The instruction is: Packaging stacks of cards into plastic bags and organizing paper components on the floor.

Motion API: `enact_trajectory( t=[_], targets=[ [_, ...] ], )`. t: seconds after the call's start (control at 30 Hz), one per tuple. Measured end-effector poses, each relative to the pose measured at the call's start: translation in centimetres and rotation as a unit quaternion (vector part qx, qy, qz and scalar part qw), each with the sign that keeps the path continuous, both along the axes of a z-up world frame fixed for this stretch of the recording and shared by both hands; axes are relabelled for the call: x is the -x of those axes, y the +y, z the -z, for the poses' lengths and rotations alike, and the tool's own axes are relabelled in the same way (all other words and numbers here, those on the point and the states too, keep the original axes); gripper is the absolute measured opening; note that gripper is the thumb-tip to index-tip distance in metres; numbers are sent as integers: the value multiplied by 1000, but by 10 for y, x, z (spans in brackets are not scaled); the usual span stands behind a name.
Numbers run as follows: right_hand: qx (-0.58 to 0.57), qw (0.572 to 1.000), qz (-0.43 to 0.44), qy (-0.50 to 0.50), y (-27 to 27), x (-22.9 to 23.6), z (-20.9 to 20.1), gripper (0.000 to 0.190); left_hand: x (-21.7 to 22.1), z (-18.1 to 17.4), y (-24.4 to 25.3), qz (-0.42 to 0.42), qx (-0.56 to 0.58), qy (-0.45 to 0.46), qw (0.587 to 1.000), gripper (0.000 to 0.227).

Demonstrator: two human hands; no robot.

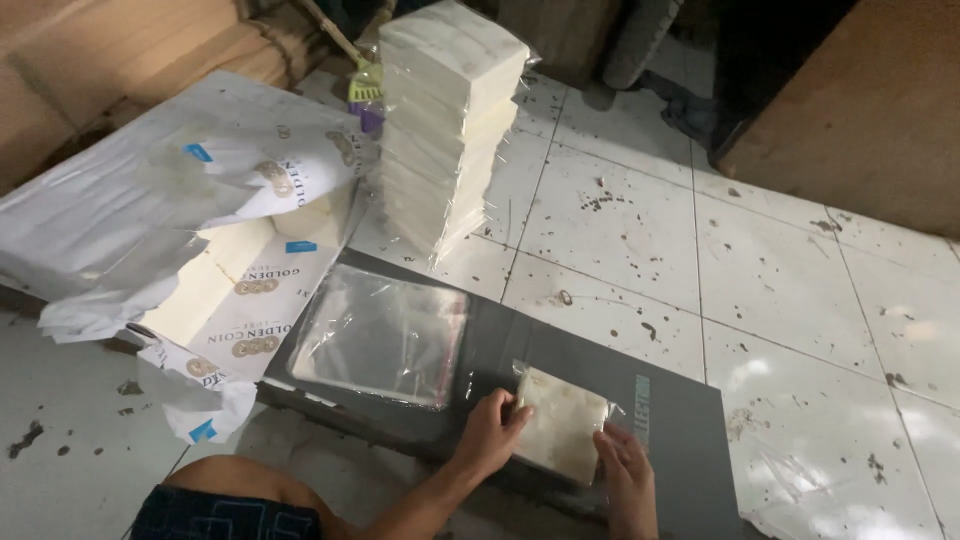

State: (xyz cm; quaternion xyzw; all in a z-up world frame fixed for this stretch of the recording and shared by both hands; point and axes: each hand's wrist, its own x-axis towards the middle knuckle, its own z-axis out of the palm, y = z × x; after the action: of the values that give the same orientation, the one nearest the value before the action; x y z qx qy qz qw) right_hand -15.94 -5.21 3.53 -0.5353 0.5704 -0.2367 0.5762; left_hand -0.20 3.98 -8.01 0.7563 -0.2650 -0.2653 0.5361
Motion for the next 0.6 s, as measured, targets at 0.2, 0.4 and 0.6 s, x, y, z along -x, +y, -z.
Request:
enact_trajectory(
  t=[0.2,0.4,0.6],
  targets=[
    [-131,981,3,-144,-10,-6,-7,62,-19,-54,16,3,-69,180,981,52],
    [124,978,-167,-24,-26,14,-20,25,-47,-91,37,212,164,124,955,14],
    [71,952,-261,-141,-21,7,28,57,-44,-93,47,286,39,66,955,64]
  ],
)
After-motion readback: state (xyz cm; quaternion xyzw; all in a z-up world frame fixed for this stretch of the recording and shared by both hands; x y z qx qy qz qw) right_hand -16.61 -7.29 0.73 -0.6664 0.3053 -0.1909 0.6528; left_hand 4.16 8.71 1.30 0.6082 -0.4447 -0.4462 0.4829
